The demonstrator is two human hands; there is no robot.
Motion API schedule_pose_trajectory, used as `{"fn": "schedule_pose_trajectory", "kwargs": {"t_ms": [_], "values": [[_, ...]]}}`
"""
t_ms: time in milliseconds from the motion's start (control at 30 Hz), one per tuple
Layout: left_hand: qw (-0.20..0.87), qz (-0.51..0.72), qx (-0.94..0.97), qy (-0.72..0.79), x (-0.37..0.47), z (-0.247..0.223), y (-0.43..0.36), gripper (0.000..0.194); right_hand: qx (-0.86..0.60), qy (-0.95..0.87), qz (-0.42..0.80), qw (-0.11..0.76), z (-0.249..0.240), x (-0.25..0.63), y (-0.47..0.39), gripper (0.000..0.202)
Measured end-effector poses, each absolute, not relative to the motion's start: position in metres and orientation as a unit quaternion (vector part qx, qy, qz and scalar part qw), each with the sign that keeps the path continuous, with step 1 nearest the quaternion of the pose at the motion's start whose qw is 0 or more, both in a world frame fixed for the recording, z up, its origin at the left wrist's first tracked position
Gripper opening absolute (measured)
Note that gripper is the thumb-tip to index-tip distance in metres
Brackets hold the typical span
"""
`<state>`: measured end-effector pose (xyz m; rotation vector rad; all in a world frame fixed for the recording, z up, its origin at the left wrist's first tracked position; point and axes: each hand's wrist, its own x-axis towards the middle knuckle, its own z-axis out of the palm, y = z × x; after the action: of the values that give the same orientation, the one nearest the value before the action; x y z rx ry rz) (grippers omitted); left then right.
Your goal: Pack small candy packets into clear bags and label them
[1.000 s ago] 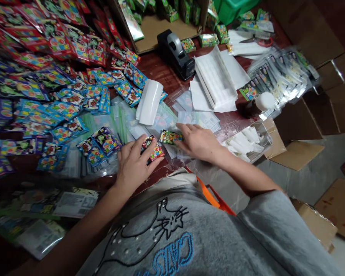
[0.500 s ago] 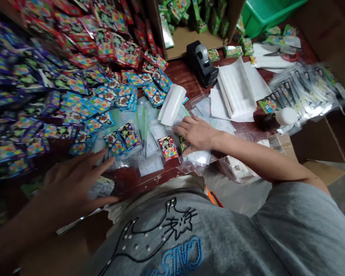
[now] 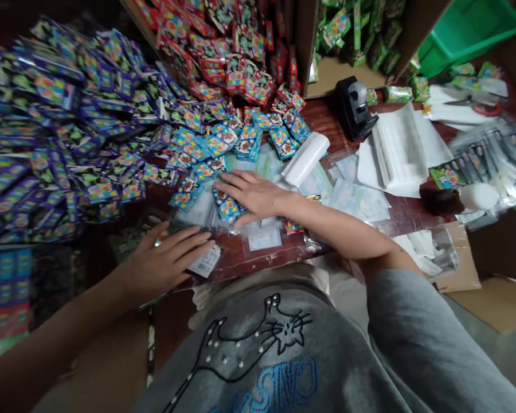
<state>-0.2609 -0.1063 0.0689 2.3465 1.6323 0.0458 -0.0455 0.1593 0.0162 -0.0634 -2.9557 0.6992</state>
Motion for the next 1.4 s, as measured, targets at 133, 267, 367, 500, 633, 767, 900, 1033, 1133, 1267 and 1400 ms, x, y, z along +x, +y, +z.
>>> {"fn": "schedule_pose_trajectory", "kwargs": {"t_ms": [133, 267, 367, 500, 633, 767, 900, 1033, 1133, 1267, 1400], "values": [[0.043, 0.079, 0.773, 0.628, -0.245, 0.089, -0.128, 0.065, 0.009, -0.971, 0.234, 0.054, 0.013, -0.049, 0.167, 0.076], [0.021, 0.135, 0.623, 0.770, -0.230, 0.087, -0.141, 0.075, -0.027, -0.950, 0.261, 0.171, 0.040, -0.024, 0.149, 0.081], [0.058, 0.148, 0.588, 0.793, -0.218, 0.074, -0.136, 0.082, -0.039, -0.951, 0.260, 0.164, 0.055, -0.008, 0.122, 0.076], [0.078, 0.157, 0.598, 0.782, -0.200, 0.063, -0.125, 0.085, -0.029, -0.960, 0.255, 0.113, 0.051, 0.008, 0.095, 0.071], [0.086, 0.161, 0.647, 0.740, -0.189, 0.053, -0.117, 0.084, -0.006, -0.959, 0.263, 0.105, 0.034, 0.021, 0.087, 0.076], [0.108, 0.160, 0.667, 0.719, -0.185, 0.038, -0.110, 0.083, -0.003, -0.950, 0.299, 0.093, 0.024, 0.031, 0.091, 0.092], [0.113, 0.137, 0.655, 0.735, -0.181, 0.030, -0.101, 0.084, -0.030, -0.956, 0.286, 0.053, 0.030, 0.050, 0.111, 0.115], [0.110, 0.114, 0.653, 0.740, -0.177, 0.036, -0.095, 0.082, -0.021, -0.959, 0.281, 0.022, 0.039, 0.062, 0.133, 0.091], [0.120, 0.129, 0.661, 0.730, -0.175, 0.041, -0.093, 0.080, -0.006, -0.957, 0.288, 0.036, 0.041, 0.057, 0.140, 0.078], [0.119, 0.152, 0.661, 0.725, -0.175, 0.042, -0.095, 0.083, 0.013, -0.954, 0.291, 0.073, 0.043, 0.050, 0.139, 0.076], [0.082, 0.166, 0.635, 0.750, -0.174, 0.041, -0.098, 0.084, 0.004, -0.959, 0.267, 0.100, 0.048, 0.051, 0.135, 0.072]]}}
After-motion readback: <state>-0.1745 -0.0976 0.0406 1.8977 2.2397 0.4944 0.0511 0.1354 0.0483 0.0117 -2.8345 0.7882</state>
